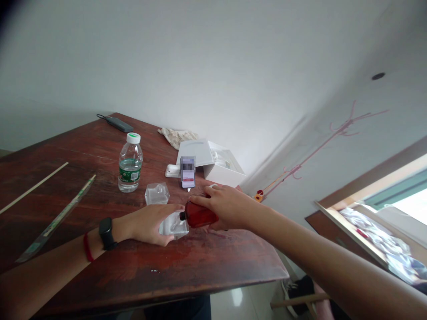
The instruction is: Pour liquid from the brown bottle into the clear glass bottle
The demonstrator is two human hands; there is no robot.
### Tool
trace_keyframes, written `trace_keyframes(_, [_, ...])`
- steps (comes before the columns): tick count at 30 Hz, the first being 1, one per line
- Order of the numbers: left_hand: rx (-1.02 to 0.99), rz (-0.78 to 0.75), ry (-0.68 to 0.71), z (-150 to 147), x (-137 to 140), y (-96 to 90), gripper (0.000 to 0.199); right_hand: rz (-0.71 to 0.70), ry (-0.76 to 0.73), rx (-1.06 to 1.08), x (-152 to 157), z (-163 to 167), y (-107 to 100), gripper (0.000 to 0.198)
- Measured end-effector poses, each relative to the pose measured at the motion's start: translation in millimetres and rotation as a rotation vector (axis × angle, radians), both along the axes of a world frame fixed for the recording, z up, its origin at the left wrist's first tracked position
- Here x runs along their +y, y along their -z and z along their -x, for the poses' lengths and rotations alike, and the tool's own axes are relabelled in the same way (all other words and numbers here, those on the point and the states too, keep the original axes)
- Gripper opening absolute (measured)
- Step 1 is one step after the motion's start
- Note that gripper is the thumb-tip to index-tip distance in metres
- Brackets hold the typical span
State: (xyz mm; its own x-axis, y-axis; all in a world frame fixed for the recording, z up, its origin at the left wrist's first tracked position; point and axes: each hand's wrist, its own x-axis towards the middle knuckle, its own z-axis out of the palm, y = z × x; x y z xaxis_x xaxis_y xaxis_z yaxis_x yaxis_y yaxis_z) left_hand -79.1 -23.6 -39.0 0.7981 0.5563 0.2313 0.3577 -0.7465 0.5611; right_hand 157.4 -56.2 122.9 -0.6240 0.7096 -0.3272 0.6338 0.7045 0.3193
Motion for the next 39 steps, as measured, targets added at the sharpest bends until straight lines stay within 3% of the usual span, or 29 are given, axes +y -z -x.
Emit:
trace_keyframes(19, [-0.033, 0.007, 0.006, 3, -3, -5.8, 0.076, -0.021, -0.012, -0.019, -2, 3, 0, 0.086])
trace_keyframes(28, [-0.020, -0.012, 0.006, 3, -1, -3.3, 0.084, -0.039, -0.014, 0.009, -2, -2, 4, 0.087])
trace_keyframes(39, [-0.020, -0.017, -0.010, 0, 1, 5.2, 0.085, -0.022, 0.100, 0.114, -8, -18, 18, 0.088])
